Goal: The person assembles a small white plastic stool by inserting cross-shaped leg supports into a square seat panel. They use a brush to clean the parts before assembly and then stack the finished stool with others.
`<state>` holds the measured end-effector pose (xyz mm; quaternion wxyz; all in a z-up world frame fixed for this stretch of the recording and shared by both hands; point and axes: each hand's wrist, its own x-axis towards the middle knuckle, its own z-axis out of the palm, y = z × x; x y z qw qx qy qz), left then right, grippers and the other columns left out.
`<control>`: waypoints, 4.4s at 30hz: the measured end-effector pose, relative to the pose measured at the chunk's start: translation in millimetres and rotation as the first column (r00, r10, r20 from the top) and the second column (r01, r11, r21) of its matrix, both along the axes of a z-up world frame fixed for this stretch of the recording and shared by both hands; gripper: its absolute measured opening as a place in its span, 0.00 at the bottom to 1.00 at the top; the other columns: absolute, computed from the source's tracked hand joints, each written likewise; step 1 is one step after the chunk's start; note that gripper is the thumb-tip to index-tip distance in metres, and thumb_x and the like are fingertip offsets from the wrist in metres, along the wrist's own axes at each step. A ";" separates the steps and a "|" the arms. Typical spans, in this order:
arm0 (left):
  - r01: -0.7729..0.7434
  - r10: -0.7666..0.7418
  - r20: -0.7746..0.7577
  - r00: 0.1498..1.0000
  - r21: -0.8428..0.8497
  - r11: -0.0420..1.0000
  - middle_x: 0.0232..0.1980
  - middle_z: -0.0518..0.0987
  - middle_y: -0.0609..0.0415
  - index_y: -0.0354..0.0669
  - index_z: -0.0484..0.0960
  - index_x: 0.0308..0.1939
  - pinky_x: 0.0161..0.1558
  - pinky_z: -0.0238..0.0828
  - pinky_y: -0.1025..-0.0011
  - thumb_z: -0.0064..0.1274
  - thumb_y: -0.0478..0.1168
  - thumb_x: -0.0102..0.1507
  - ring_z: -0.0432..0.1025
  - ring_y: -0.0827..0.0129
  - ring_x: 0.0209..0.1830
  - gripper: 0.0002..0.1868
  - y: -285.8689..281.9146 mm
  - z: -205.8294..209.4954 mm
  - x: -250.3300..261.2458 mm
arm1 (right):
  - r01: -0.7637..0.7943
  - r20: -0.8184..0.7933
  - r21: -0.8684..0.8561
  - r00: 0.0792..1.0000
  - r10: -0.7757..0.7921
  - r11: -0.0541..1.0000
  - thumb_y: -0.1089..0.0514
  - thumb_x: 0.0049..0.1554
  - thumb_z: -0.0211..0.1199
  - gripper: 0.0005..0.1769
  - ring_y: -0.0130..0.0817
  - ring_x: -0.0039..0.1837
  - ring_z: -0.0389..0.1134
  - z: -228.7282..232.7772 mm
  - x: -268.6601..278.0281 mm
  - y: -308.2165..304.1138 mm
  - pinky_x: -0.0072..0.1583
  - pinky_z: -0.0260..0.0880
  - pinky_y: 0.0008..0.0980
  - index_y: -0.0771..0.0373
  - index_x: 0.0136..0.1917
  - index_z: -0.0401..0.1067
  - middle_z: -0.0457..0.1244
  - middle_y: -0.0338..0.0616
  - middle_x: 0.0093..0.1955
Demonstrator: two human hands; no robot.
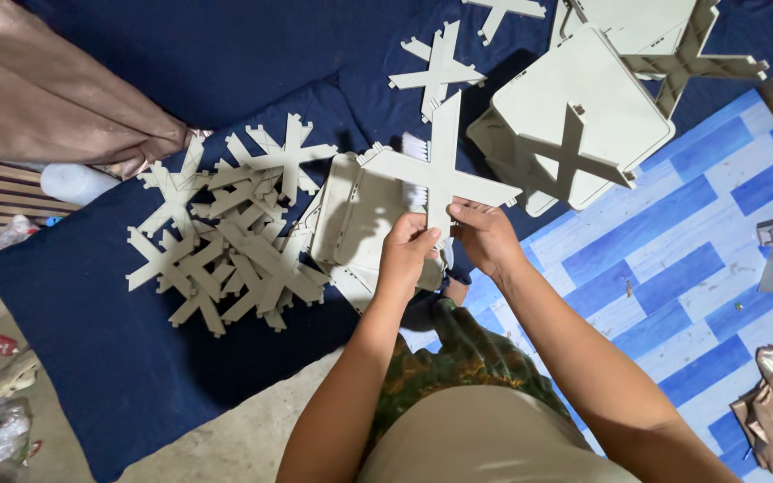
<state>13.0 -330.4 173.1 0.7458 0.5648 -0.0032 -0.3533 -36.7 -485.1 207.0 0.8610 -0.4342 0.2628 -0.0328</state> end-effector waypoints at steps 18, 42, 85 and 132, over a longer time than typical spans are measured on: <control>-0.028 0.035 -0.159 0.987 0.050 0.998 0.37 0.81 0.53 0.34 0.79 0.49 0.27 0.67 0.76 0.57 0.40 0.65 0.74 0.73 0.25 0.13 -35.6 15.3 -0.4 | 0.024 -0.082 0.115 0.997 -0.015 0.993 0.57 0.57 0.65 0.15 0.38 0.53 0.69 -23.9 4.0 -41.0 0.56 0.67 0.41 0.64 0.56 0.76 0.70 0.42 0.51; -0.501 0.278 0.486 0.829 0.865 -0.019 0.57 0.76 0.34 0.36 0.82 0.53 0.59 0.69 0.52 0.52 0.37 0.58 0.70 0.41 0.58 0.19 399.5 -244.1 76.7 | -0.109 -0.415 -0.018 0.905 0.092 0.994 0.60 0.59 0.62 0.16 0.36 0.66 0.63 -67.4 -41.9 37.0 0.64 0.57 0.46 0.54 0.61 0.68 0.64 0.35 0.61; -0.548 0.627 -0.186 0.756 0.344 0.763 0.34 0.81 0.55 0.37 0.83 0.44 0.29 0.70 0.72 0.62 0.36 0.59 0.74 0.72 0.28 0.10 475.1 -109.2 -46.7 | -0.353 -0.378 -0.032 0.870 0.316 0.935 0.59 0.58 0.64 0.10 0.37 0.58 0.66 -62.3 50.8 156.5 0.61 0.64 0.43 0.59 0.54 0.72 0.66 0.38 0.54; -0.938 0.884 -0.449 0.132 0.233 0.258 0.41 0.78 0.56 0.44 0.81 0.53 0.36 0.75 0.69 0.60 0.39 0.64 0.73 0.66 0.39 0.14 440.5 -281.9 -51.6 | -0.378 -0.421 -0.079 0.852 0.313 0.923 0.63 0.57 0.64 0.12 0.39 0.61 0.66 -65.7 22.0 136.2 0.63 0.64 0.47 0.56 0.55 0.71 0.66 0.38 0.56</control>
